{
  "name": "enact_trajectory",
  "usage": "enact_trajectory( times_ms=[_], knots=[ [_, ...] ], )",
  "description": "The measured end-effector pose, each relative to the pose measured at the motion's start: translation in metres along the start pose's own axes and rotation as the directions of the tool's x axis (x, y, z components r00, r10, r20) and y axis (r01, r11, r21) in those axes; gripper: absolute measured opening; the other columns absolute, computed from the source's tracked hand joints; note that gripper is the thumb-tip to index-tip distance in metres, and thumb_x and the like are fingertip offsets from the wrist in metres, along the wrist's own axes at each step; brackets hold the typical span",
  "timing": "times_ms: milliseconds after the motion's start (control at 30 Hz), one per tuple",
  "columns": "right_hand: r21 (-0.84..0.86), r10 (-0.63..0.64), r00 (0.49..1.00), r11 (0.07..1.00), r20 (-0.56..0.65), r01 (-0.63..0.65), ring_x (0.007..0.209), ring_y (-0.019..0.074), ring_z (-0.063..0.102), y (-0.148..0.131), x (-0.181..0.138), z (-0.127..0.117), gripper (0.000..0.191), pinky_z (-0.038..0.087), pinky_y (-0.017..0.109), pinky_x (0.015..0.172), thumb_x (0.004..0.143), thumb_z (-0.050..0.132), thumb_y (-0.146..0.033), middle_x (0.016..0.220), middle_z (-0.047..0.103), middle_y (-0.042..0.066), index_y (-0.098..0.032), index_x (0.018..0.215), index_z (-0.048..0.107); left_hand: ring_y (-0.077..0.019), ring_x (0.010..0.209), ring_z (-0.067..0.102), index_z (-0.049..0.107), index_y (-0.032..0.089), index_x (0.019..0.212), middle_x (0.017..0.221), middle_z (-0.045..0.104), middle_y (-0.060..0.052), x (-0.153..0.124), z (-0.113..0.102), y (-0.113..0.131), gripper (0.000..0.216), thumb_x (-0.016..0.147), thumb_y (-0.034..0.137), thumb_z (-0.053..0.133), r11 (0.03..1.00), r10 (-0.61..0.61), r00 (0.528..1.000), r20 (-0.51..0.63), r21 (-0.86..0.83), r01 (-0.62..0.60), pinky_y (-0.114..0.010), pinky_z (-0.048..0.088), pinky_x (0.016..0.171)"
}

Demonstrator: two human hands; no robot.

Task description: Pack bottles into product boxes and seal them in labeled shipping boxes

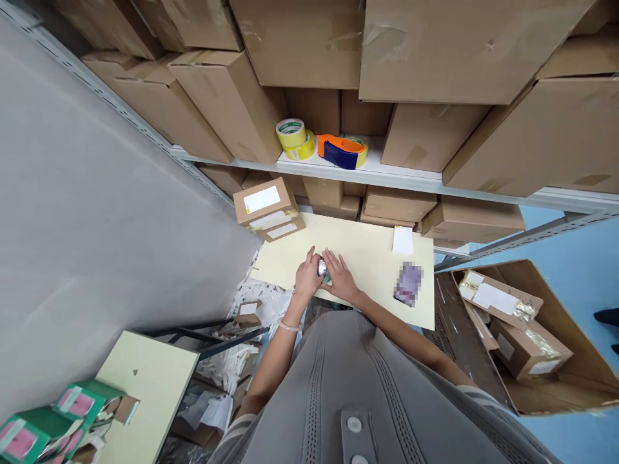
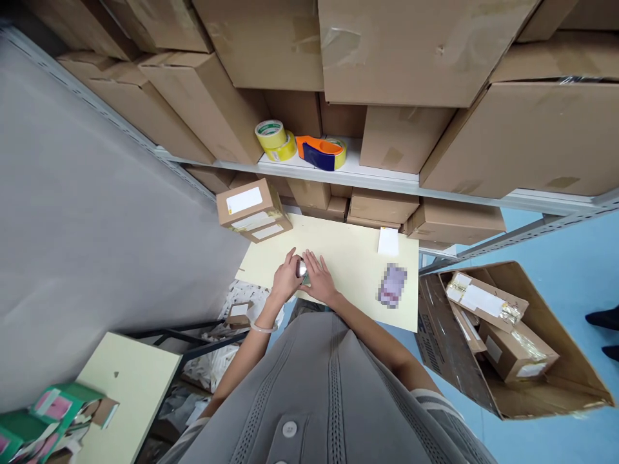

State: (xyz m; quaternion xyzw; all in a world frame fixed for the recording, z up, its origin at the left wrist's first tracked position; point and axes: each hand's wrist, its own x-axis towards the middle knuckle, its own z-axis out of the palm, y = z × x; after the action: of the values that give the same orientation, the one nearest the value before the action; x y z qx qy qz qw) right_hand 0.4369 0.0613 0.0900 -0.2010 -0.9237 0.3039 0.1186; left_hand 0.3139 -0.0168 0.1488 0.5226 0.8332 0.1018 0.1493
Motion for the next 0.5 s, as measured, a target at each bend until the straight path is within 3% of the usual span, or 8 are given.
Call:
enact_trajectory(
  times_ms=[100, 200, 367, 500],
  knots=[
    [0.067, -0.01, 1.0, 0.998, 0.001, 0.01, 0.15, 0.0283, 0.012, 0.012, 0.004, -0.002, 0.109, 0.011, 0.049, 0.121, 0.077, 0.071, -0.047, 0.161, 0.018, 0.016, -0.017, 0.157, 0.003, -0.0286, 0.136, 0.043, 0.052, 0.025, 0.128, 0.157, 0.033, -0.009, 0.0, 0.0, 0.004, 0.055, 0.077, 0.009, 0.063, 0.991, 0.116, 0.993, -0.037, 0.073, -0.113, -0.049, 0.033, 0.113],
    [0.145, 0.018, 1.0, 0.989, 0.006, -0.019, 0.147, 0.0299, 0.023, 0.029, 0.004, -0.004, 0.109, 0.019, 0.049, 0.119, 0.071, 0.078, -0.044, 0.157, 0.03, 0.016, -0.02, 0.156, 0.013, -0.0276, 0.146, 0.027, 0.055, 0.028, 0.128, 0.155, 0.038, -0.007, 0.002, 0.001, 0.009, 0.049, 0.083, 0.009, 0.057, 0.952, 0.268, 0.963, -0.043, 0.165, -0.257, -0.054, 0.019, 0.119],
    [0.199, 0.137, 0.989, 0.972, -0.057, -0.124, 0.13, 0.0316, 0.049, 0.041, -0.007, -0.005, 0.088, 0.04, 0.047, 0.106, 0.072, 0.078, -0.041, 0.143, 0.049, 0.016, -0.021, 0.146, 0.034, -0.0271, 0.148, 0.022, 0.056, 0.022, 0.13, 0.157, 0.034, -0.008, 0.005, 0.002, 0.013, 0.043, 0.089, 0.011, 0.048, 0.852, 0.447, 0.894, 0.028, 0.291, -0.435, -0.055, 0.016, 0.121],
    [0.17, 0.253, 0.961, 0.957, -0.107, -0.233, 0.121, 0.0293, 0.057, 0.039, -0.012, -0.005, 0.076, 0.046, 0.045, 0.098, 0.076, 0.075, -0.039, 0.135, 0.055, 0.012, -0.024, 0.14, 0.038, -0.0241, 0.149, 0.02, 0.04, 0.021, 0.146, 0.16, 0.027, -0.007, 0.001, 0.01, 0.01, 0.056, 0.091, 0.012, 0.042, 0.844, 0.461, 0.887, -0.002, 0.309, -0.438, -0.054, 0.013, 0.122]
  ],
)
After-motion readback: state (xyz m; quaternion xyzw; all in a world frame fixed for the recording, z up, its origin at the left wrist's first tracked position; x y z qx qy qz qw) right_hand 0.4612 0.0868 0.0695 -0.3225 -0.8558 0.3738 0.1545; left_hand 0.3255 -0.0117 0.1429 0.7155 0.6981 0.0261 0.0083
